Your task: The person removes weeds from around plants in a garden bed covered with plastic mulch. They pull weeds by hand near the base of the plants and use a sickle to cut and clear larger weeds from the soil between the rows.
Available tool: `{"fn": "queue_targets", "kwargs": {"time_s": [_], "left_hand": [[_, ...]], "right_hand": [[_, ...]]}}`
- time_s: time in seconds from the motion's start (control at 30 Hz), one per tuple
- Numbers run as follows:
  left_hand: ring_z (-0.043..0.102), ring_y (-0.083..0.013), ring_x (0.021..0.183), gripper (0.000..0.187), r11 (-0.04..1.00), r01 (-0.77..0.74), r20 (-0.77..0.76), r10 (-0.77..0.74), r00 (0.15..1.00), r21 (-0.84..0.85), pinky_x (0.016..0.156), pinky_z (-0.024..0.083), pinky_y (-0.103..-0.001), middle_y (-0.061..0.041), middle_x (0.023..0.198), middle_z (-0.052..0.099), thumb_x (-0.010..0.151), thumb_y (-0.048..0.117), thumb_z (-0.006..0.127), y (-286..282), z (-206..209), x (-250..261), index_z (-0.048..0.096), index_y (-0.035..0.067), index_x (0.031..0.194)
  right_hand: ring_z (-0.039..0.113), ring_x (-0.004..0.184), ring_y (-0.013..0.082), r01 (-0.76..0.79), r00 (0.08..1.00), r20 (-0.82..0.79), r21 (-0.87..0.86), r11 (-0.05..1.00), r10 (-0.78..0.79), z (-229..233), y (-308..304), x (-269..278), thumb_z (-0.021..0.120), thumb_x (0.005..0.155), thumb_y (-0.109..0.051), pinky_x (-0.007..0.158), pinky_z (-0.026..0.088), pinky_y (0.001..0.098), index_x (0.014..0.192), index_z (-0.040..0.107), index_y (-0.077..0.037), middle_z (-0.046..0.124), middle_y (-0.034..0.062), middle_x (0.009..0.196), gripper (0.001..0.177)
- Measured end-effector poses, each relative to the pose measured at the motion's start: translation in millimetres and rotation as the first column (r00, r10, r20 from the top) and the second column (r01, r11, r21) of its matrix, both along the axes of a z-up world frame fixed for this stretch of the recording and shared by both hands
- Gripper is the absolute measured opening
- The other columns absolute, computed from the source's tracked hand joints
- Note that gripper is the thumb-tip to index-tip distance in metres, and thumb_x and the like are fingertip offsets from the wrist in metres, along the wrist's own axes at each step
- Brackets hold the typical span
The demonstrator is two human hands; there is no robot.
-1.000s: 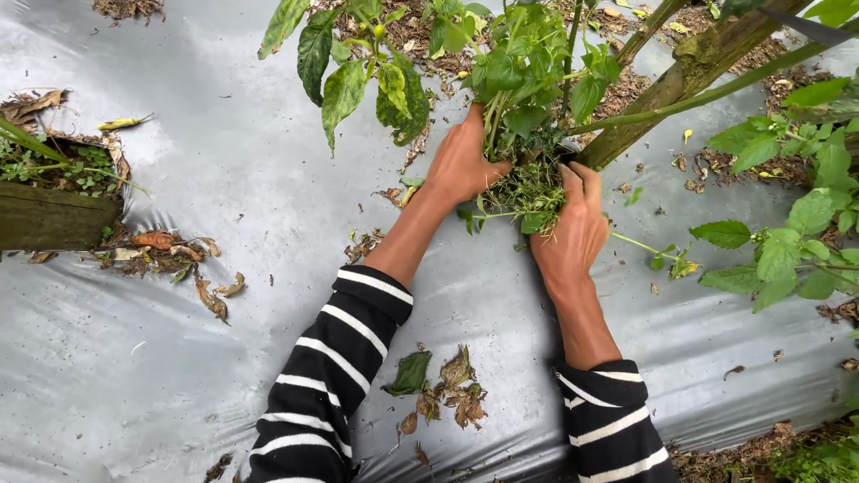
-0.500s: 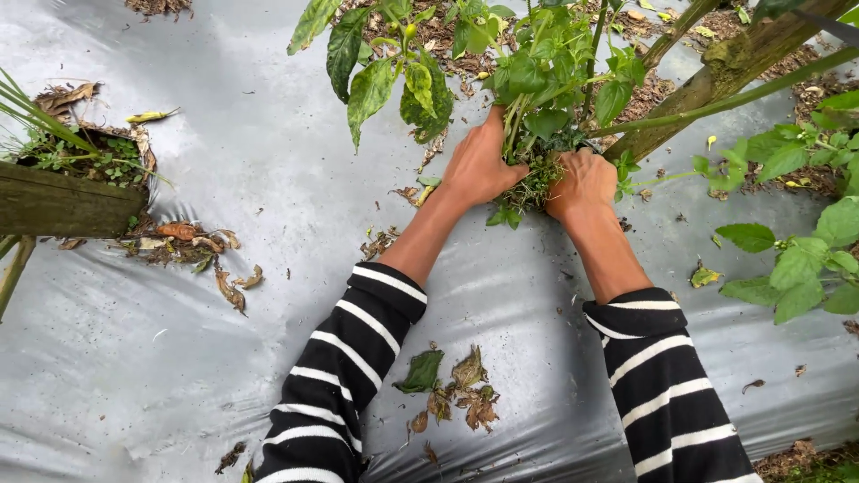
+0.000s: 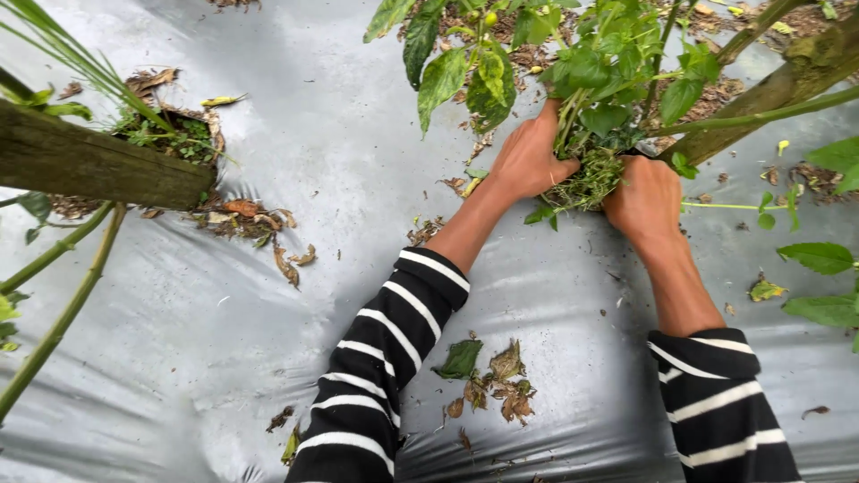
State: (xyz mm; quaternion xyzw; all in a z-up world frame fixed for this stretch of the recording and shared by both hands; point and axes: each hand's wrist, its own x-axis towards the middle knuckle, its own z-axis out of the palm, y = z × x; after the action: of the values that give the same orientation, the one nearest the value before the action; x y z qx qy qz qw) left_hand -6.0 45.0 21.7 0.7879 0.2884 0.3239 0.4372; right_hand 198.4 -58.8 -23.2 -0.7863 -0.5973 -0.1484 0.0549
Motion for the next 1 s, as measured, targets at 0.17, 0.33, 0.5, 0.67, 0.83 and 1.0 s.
{"fn": "queue_targets", "kwargs": {"time_s": [0.17, 0.33, 0.5, 0.67, 0.83, 1.0], "left_hand": [[0.033, -0.0164, 0.048, 0.057, 0.983, -0.009, 0.019, 0.006, 1.000, 0.183, 0.045, 0.020, -0.037, 0.001, 0.063, 0.032, 0.079, 0.007, 0.074, 12, -22, 16, 0.037, 0.002, 0.122], [0.027, -0.0146, 0.048, 0.048, 0.953, -0.038, 0.068, 0.019, 0.998, 0.301, 0.044, 0.017, -0.034, 0.003, 0.065, 0.027, 0.083, 0.000, 0.064, 13, -44, 24, 0.028, 0.008, 0.114], [0.038, -0.0211, 0.045, 0.050, 0.990, -0.045, 0.101, 0.032, 0.994, 0.135, 0.045, 0.021, -0.044, -0.001, 0.060, 0.032, 0.092, -0.005, 0.063, -30, -33, 27, 0.026, -0.001, 0.126], [0.051, -0.0237, 0.057, 0.046, 1.000, -0.027, 0.354, 0.030, 0.935, -0.015, 0.056, 0.035, -0.043, -0.023, 0.089, 0.059, 0.090, -0.001, 0.045, -72, -58, 31, 0.020, -0.001, 0.129], [0.057, -0.0314, 0.077, 0.059, 0.997, -0.029, 0.273, 0.008, 0.962, 0.072, 0.073, 0.046, -0.048, -0.023, 0.095, 0.056, 0.087, -0.009, 0.049, -120, -55, 22, 0.019, -0.005, 0.137], [0.058, -0.0460, 0.118, 0.069, 0.992, -0.040, 0.006, 0.040, 0.999, 0.118, 0.104, 0.045, -0.064, -0.037, 0.126, 0.051, 0.086, -0.013, 0.055, -169, -62, 17, 0.015, -0.010, 0.142]], "right_hand": [[0.052, 0.075, 0.0201, -0.147, 0.816, -0.487, 0.343, 0.928, 0.310, -1, -28, 11, 0.065, 0.100, -0.001, 0.059, 0.039, 0.0430, 0.080, 0.058, -0.004, 0.061, 0.0094, 0.078, 0.021], [0.059, 0.089, 0.0228, -0.104, 0.672, -0.649, 0.394, 0.913, 0.356, 11, -20, -45, 0.066, 0.100, -0.003, 0.073, 0.046, 0.0413, 0.097, 0.061, -0.002, 0.065, 0.0116, 0.096, 0.006], [0.068, 0.107, 0.0259, 0.049, 0.507, -0.791, 0.423, 0.905, 0.343, 13, -45, -49, 0.068, 0.099, -0.005, 0.091, 0.054, 0.0387, 0.119, 0.064, 0.000, 0.071, 0.0142, 0.118, 0.021], [0.055, 0.053, 0.0177, 0.161, 0.403, -0.856, 0.414, 0.896, 0.323, 12, -76, -67, 0.075, 0.101, -0.010, 0.051, 0.043, 0.0295, 0.077, 0.065, 0.003, 0.062, 0.0164, 0.063, 0.029], [0.061, 0.120, 0.0435, 0.322, 0.239, -0.970, 0.050, 0.945, -0.030, 76, -120, -102, 0.078, 0.089, -0.046, 0.103, 0.042, 0.0601, 0.144, 0.035, 0.015, 0.054, 0.0389, 0.128, 0.093], [0.065, 0.113, 0.0368, 0.005, 0.259, -0.806, 0.552, 0.834, 0.533, 48, -134, -79, 0.071, 0.097, -0.035, 0.104, 0.054, 0.0577, 0.137, 0.056, 0.006, 0.066, 0.0254, 0.115, 0.059]]}}
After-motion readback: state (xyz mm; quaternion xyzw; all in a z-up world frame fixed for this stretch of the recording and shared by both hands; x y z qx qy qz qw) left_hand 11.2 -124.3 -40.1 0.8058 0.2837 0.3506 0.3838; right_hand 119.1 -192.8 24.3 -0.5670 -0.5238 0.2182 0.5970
